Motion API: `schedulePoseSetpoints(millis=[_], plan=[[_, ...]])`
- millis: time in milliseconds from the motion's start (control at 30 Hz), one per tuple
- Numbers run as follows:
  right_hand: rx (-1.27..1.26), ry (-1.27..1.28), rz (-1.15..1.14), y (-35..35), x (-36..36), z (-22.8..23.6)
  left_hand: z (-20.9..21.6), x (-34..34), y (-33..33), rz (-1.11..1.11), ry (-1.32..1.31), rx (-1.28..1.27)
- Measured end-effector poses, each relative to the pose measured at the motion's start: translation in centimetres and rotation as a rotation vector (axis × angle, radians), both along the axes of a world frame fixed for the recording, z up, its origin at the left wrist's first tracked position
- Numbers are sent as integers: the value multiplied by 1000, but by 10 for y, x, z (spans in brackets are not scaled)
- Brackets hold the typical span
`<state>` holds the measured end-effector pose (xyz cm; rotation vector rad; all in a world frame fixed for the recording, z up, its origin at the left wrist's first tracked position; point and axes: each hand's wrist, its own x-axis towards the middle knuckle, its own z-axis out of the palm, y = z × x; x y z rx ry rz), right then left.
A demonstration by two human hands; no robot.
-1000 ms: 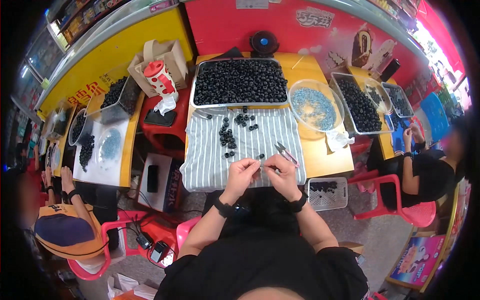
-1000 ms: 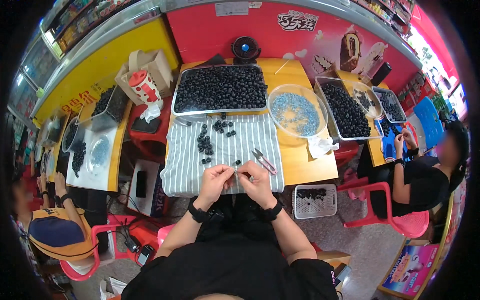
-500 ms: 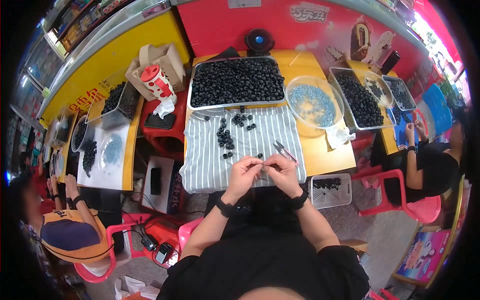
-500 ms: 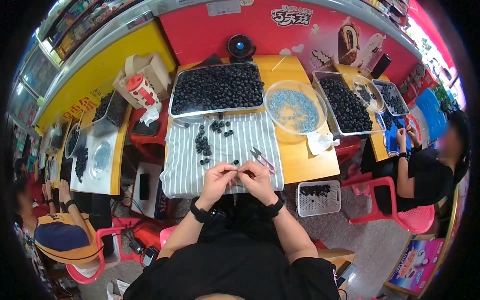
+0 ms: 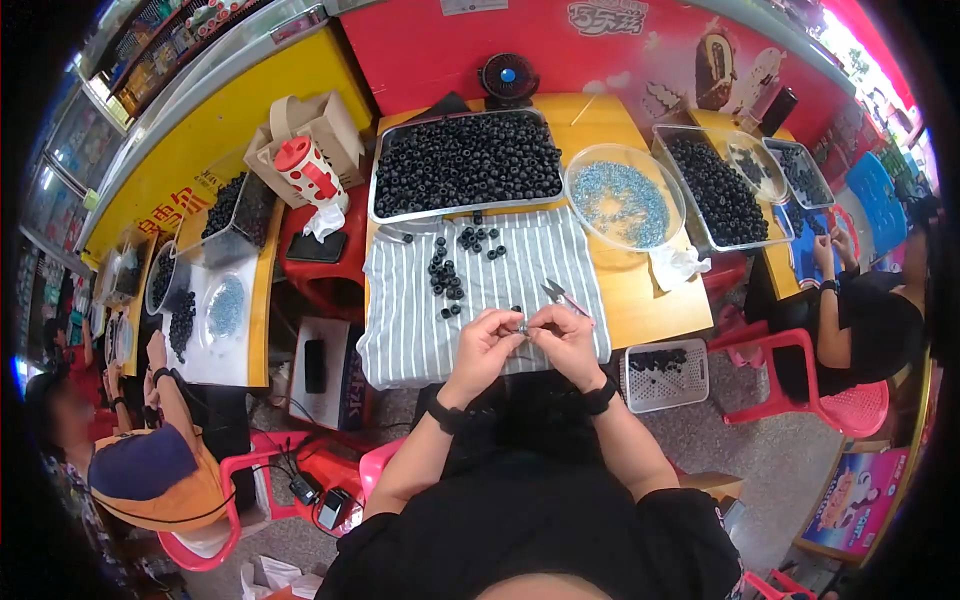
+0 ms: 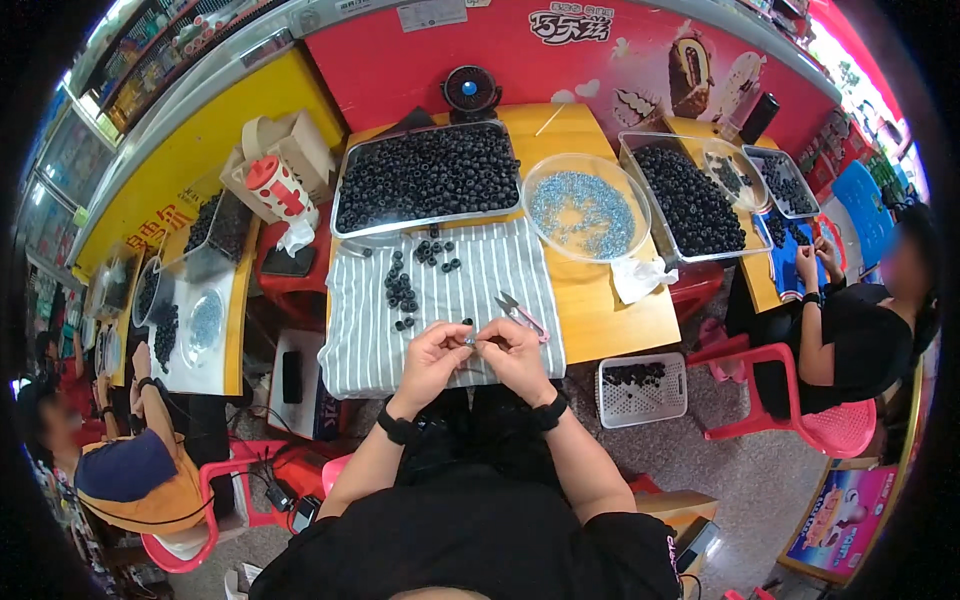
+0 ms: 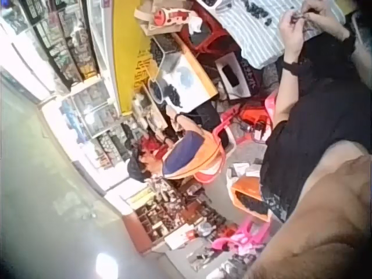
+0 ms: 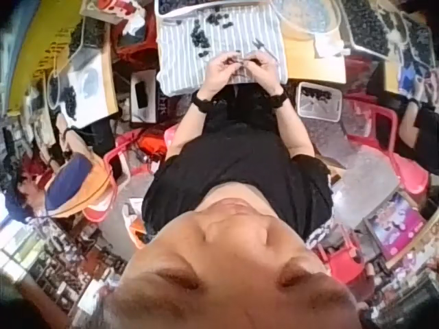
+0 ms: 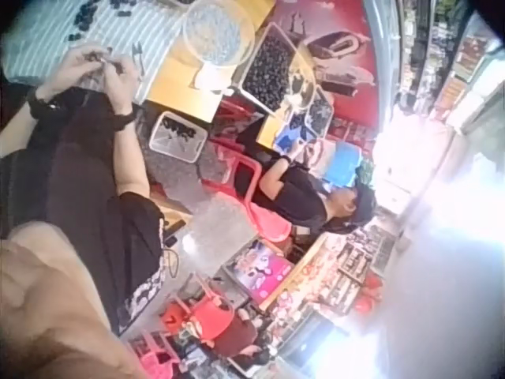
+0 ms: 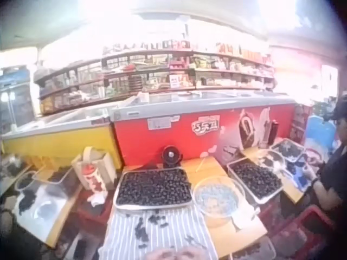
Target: Sorting small black plastic components on a table and placing them into containers.
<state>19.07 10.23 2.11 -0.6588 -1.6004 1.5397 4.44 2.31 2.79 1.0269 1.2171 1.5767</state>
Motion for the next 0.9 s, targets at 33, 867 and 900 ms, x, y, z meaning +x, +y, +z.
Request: schedulePoseSetpoints(millis=[33,867,900], plan=[[2,-3,8,1,0,1,0,-2,-1,-6,66,1],[107,13,-65,0,-4,-9,18,-6,2,-34,276,26],[109,22,-62,0,-4,-10,19,-7,2,-39,386,70]])
